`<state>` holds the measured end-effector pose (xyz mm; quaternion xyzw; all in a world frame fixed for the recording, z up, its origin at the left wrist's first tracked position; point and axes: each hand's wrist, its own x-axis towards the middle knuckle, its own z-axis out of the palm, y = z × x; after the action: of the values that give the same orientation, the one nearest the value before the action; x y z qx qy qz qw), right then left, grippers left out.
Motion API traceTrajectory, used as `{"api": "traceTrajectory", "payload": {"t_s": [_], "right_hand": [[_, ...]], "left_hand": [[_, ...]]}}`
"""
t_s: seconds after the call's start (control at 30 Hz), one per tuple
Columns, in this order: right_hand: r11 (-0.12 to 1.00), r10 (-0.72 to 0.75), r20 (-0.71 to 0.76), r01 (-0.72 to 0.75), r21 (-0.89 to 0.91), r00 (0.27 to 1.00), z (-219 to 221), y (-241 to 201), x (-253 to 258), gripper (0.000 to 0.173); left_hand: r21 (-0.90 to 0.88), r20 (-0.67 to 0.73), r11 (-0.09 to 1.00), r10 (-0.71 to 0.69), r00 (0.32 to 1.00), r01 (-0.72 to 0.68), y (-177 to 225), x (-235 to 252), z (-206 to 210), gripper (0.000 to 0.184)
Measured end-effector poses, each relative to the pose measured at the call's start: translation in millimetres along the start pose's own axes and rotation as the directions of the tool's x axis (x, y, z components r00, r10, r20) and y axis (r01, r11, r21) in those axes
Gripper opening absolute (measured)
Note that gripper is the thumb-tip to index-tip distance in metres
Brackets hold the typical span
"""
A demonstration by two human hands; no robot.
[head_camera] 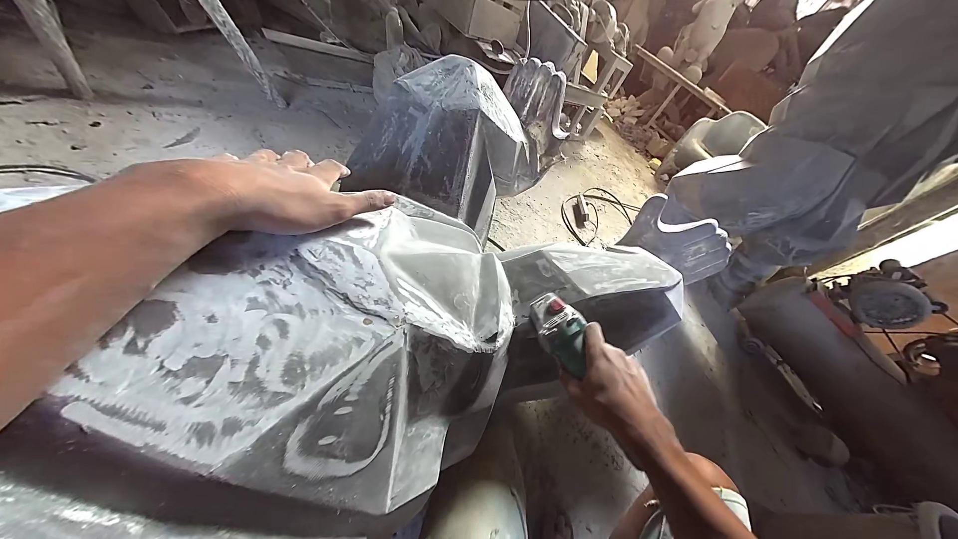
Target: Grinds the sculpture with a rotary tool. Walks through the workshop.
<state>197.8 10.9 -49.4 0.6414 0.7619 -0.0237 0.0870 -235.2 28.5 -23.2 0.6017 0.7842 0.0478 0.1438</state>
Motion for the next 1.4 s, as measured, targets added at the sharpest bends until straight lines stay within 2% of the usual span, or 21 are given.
{"api": "traceTrajectory", "payload": {"t_s": [0.13, 0.23, 0.33, 0.43, 0.53, 0.63, 0.8, 1.07, 1.27, 1.4], "right_hand": [[0.995, 0.101, -0.139, -0.099, 0.024, 0.985, -25.5, 26.4, 6.8, 0.055], [0.994, 0.105, -0.182, -0.103, 0.020, 0.978, -24.1, 31.5, 7.7, 0.055], [0.999, 0.041, -0.116, -0.042, -0.001, 0.992, -5.4, 16.6, 2.1, 0.057], [1.000, -0.004, 0.026, 0.004, -0.002, 1.000, 8.1, -6.0, -0.5, 0.057], [1.000, -0.021, 0.068, 0.020, 0.022, 0.997, 10.2, -16.6, 0.0, 0.057], [0.999, 0.004, -0.045, -0.002, 0.034, 0.999, 7.7, -2.4, -1.0, 0.056], [0.996, 0.049, -0.286, -0.027, 0.083, 0.957, 28.2, 29.5, -0.3, 0.057], [0.993, -0.023, -0.231, 0.049, 0.105, 0.973, 93.8, 5.2, -22.3, 0.060], [0.989, 0.029, -0.306, 0.018, 0.150, 0.952, 87.6, 9.4, -17.9, 0.059], [0.989, -0.015, -0.296, 0.057, 0.133, 0.955, 95.4, 5.7, -18.7, 0.062]], "left_hand": [[0.011, 0.029, 1.000, 0.009, 1.000, -0.009, 0.6, -0.5, -0.9, 0.111], [0.035, 0.023, 0.999, 0.022, 1.000, -0.022, -1.1, 2.2, 1.0, 0.112], [0.040, 0.034, 0.999, 0.025, 0.999, -0.026, -2.6, 2.2, 0.3, 0.106], [0.009, 0.017, 1.000, 0.004, 1.000, -0.004, -3.7, 2.5, 1.1, 0.112], [0.010, 0.005, 1.000, 0.005, 1.000, -0.005, -4.8, 1.8, 2.1, 0.113], [0.002, -0.005, 1.000, 0.022, 1.000, -0.022, -5.2, 3.3, 2.8, 0.112], [0.037, 0.042, 0.999, 0.018, 0.999, -0.019, 0.1, 0.3, -1.1, 0.104], [0.011, 0.019, 1.000, 0.009, 1.000, -0.010, -2.1, -0.4, -0.7, 0.110], [0.028, 0.032, 0.999, 0.014, 0.999, -0.015, -0.5, -0.1, -0.8, 0.107], [0.033, 0.044, 0.999, 0.010, 0.999, -0.012, 1.8, -2.4, -2.7, 0.103]]}}
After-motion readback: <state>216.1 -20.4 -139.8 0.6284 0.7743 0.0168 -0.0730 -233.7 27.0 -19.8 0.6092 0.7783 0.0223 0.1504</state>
